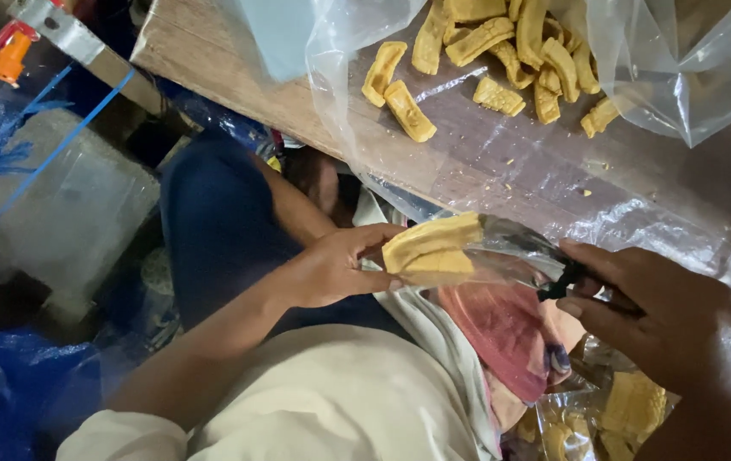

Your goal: Manually filling small plastic bags with fried snacks and sealing them using a heat sealer

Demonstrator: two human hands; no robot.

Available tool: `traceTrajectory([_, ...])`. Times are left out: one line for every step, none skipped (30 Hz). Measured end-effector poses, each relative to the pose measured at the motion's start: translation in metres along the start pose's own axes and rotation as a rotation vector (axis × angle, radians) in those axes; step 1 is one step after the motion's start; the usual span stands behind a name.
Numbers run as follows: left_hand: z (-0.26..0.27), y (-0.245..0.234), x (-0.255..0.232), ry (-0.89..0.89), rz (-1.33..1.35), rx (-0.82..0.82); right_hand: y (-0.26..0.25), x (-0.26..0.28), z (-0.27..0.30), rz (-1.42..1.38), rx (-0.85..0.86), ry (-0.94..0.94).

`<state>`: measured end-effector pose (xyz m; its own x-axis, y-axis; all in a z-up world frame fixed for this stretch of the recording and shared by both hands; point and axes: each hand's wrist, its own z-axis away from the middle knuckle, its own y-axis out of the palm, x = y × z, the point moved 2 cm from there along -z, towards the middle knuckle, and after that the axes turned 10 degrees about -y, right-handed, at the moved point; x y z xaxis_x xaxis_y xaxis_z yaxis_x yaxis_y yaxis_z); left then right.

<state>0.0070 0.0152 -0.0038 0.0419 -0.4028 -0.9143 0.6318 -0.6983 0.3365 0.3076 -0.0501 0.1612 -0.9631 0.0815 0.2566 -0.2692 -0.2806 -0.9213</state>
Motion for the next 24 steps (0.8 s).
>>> traceTrajectory([0.0,0.0,-0.002,0.013,-0.058,-0.026,0.001,-0.002,-0.002,0.001,0.029,0.076])
traceTrajectory([-0.001,-0.001,0.0,0.013,-0.059,-0.025,0.002,-0.006,0.0,0.001,0.028,0.077])
traceTrajectory([-0.002,-0.003,0.002,0.012,-0.068,-0.03,0.002,-0.008,0.001,-0.015,-0.03,0.007])
traceTrajectory([-0.002,-0.004,0.004,0.011,-0.077,-0.034,0.003,-0.01,0.002,-0.031,-0.089,-0.061])
traceTrajectory([-0.002,-0.004,0.005,0.01,-0.077,-0.033,0.003,-0.011,0.003,-0.032,-0.089,-0.06])
traceTrajectory([-0.002,-0.004,0.005,0.018,-0.064,-0.031,0.002,-0.01,0.004,-0.027,-0.089,-0.053])
traceTrajectory([-0.002,-0.004,0.006,0.026,-0.051,-0.029,0.002,-0.01,0.005,-0.022,-0.089,-0.046])
traceTrajectory([-0.001,-0.003,0.004,0.025,-0.051,-0.028,0.001,-0.008,0.005,-0.022,-0.089,-0.045])
traceTrajectory([0.001,-0.003,0.001,0.042,-0.084,-0.036,0.0,-0.005,0.005,-0.003,-0.075,-0.1])
traceTrajectory([0.001,-0.002,-0.002,0.059,-0.118,-0.044,-0.001,-0.002,0.004,0.017,-0.064,-0.156])
traceTrajectory([0.001,-0.003,-0.002,0.06,-0.119,-0.042,-0.001,-0.002,0.004,0.017,-0.065,-0.154])
traceTrajectory([0.001,-0.003,-0.002,0.058,-0.132,-0.033,0.0,-0.001,0.004,0.022,-0.068,-0.178])
traceTrajectory([0.001,-0.003,-0.002,0.056,-0.146,-0.023,0.0,-0.001,0.004,0.028,-0.072,-0.202])
traceTrajectory([0.0,-0.002,-0.001,0.057,-0.146,-0.025,0.001,-0.002,0.005,0.029,-0.072,-0.204])
traceTrajectory([-0.001,-0.001,0.001,0.04,-0.073,-0.018,0.001,-0.004,0.006,0.102,-0.042,-0.182])
traceTrajectory([0.0,0.0,0.003,0.022,0.0,-0.012,0.002,-0.006,0.006,0.174,-0.01,-0.162])
traceTrajectory([0.001,-0.001,-0.003,0.022,0.001,-0.016,0.0,-0.001,0.008,0.174,-0.008,-0.165])
traceTrajectory([0.003,0.0,-0.009,0.003,-0.083,-0.022,-0.003,0.005,0.011,0.215,-0.078,-0.243])
traceTrajectory([0.004,0.0,-0.014,-0.015,-0.168,-0.027,-0.006,0.011,0.014,0.257,-0.149,-0.321])
traceTrajectory([0.006,-0.001,-0.018,-0.016,-0.168,-0.028,-0.009,0.004,0.01,0.256,-0.149,-0.322])
traceTrajectory([0.009,-0.001,-0.021,-0.046,-0.199,-0.035,-0.007,-0.007,0.005,0.296,0.105,-0.201])
traceTrajectory([0.011,-0.001,-0.024,-0.077,-0.23,-0.041,-0.005,-0.018,0.003,0.336,0.356,-0.069])
traceTrajectory([0.008,-0.002,-0.017,-0.078,-0.229,-0.04,-0.002,-0.018,0.005,0.336,0.356,-0.068])
traceTrajectory([0.006,-0.002,-0.012,0.014,-0.193,0.011,0.002,-0.019,0.008,0.357,0.376,-0.041])
